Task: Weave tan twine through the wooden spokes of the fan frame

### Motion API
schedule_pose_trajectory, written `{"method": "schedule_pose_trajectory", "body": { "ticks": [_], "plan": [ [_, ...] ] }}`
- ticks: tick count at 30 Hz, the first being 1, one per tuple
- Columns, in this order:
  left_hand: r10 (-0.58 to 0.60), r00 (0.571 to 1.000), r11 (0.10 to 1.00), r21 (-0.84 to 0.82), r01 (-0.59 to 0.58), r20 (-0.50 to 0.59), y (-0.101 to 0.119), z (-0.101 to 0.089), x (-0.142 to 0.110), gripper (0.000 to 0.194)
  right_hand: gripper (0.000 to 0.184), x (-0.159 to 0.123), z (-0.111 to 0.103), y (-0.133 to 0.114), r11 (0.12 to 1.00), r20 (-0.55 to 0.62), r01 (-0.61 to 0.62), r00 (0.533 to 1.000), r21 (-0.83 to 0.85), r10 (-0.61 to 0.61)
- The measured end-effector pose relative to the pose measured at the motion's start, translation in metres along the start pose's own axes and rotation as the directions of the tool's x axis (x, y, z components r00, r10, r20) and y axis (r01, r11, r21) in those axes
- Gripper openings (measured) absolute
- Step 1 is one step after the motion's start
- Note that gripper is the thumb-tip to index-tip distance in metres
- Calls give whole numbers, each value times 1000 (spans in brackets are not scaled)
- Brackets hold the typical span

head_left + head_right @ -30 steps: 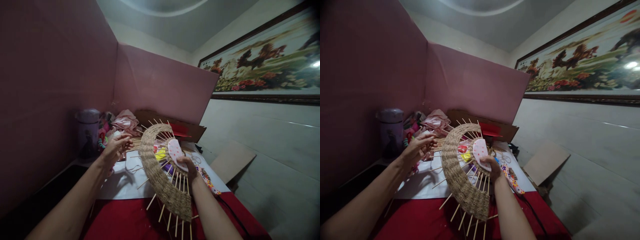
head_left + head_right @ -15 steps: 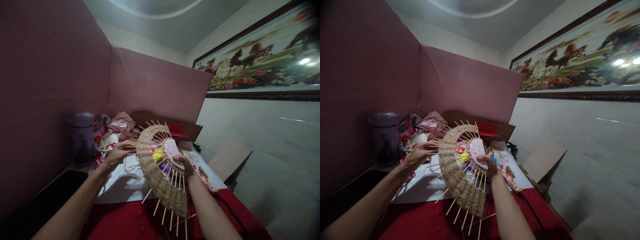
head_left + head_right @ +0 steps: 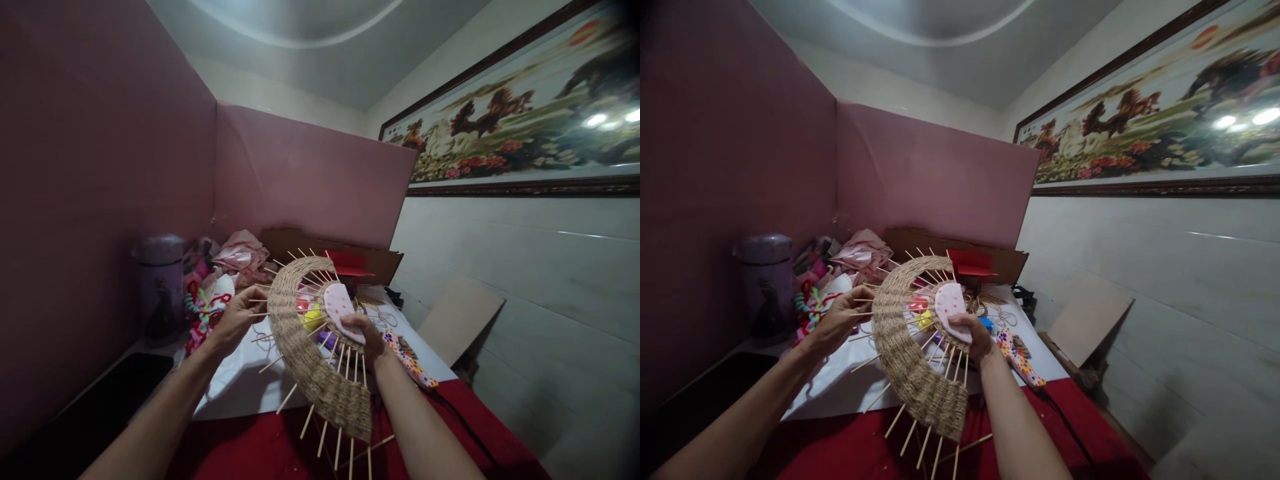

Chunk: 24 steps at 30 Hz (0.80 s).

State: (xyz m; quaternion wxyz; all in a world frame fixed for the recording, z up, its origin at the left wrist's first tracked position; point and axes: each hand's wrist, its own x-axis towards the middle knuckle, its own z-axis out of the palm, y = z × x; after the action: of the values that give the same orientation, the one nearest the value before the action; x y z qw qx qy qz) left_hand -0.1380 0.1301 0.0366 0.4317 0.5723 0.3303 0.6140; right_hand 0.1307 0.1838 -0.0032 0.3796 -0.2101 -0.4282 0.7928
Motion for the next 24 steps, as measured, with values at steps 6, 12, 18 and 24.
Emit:
{"method": "schedule_pose_trajectory", "body": {
  "ticks": [6,12,18,24],
  "plan": [
    [-60,997,998,27,61,-53,1,0,1,17,22,0,1,1,1000,5,13,1000,12,-13],
    [-20,994,1000,11,22,-109,-2,-2,4,19,20,1,1,2,1000,24,7,1000,7,-7],
    [-20,991,998,-61,12,-135,2,0,2,20,21,2,2,1,1000,36,-5,999,10,5],
    [-50,985,994,-104,33,-164,7,3,0,20,23,1,2,0,999,13,20,1000,29,-20]
  ]
}}
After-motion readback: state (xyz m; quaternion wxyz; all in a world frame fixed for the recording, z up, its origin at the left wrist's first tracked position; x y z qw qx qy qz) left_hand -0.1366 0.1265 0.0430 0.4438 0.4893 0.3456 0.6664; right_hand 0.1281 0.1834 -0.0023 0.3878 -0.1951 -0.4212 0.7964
